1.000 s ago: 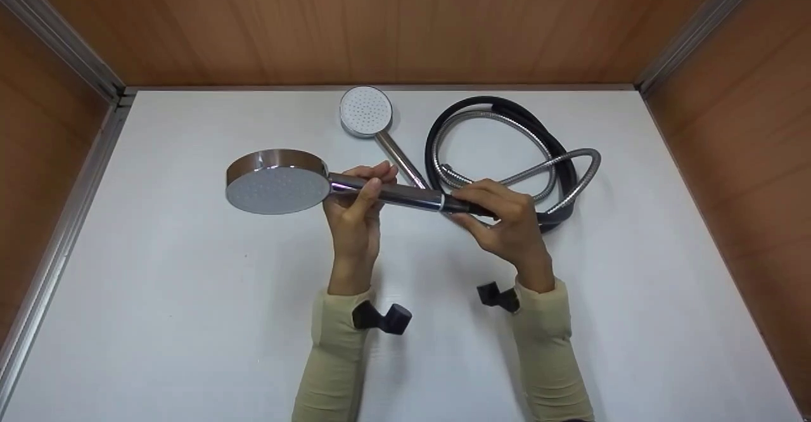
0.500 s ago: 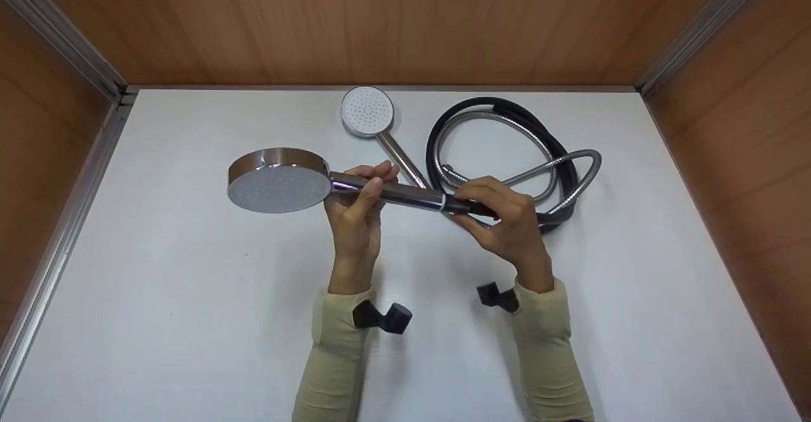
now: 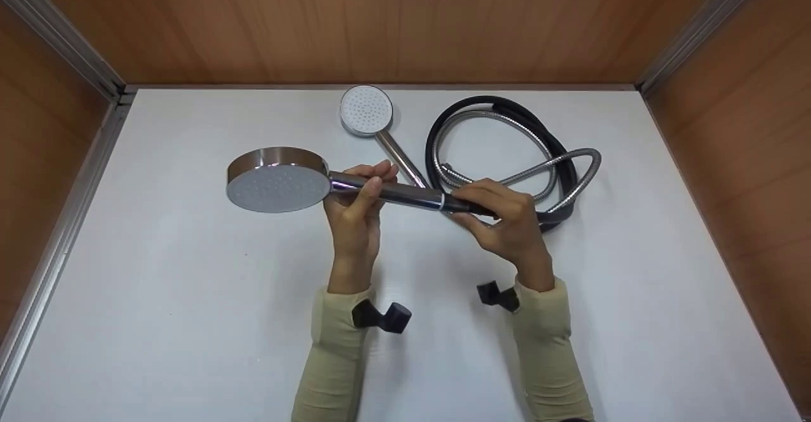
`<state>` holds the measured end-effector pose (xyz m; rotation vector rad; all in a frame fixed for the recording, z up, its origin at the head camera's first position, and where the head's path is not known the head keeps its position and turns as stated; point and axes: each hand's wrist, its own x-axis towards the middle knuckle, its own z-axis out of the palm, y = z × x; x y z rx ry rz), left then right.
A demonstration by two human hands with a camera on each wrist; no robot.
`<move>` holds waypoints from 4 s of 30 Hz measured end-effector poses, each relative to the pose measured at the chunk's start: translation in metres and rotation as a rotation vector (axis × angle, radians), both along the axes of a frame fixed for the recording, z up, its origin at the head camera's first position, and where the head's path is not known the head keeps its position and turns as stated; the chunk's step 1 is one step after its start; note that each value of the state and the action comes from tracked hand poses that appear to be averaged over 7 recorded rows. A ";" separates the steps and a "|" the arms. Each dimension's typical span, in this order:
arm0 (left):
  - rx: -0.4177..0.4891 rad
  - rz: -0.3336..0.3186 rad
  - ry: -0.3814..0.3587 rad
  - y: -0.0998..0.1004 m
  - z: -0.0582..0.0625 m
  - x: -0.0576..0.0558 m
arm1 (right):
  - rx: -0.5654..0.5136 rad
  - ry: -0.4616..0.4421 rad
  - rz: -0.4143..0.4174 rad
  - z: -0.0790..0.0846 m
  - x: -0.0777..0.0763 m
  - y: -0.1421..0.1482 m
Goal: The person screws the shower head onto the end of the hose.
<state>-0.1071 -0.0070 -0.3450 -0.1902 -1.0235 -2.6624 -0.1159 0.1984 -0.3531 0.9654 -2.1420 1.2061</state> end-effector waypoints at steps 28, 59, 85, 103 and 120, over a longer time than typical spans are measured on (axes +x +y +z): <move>-0.008 0.004 0.016 0.000 0.002 0.001 | 0.004 0.004 -0.001 -0.001 0.000 0.000; -0.031 -0.002 0.013 -0.001 -0.001 0.001 | -0.044 0.014 0.026 -0.001 -0.001 -0.001; -0.025 -0.005 0.005 -0.001 0.000 0.000 | -0.020 0.018 -0.012 -0.002 -0.002 -0.001; -0.009 -0.005 0.010 0.000 0.001 0.001 | 0.025 0.015 -0.009 -0.001 0.000 0.002; -0.004 -0.018 0.023 0.000 0.001 0.001 | -0.046 0.001 0.020 -0.001 -0.001 0.000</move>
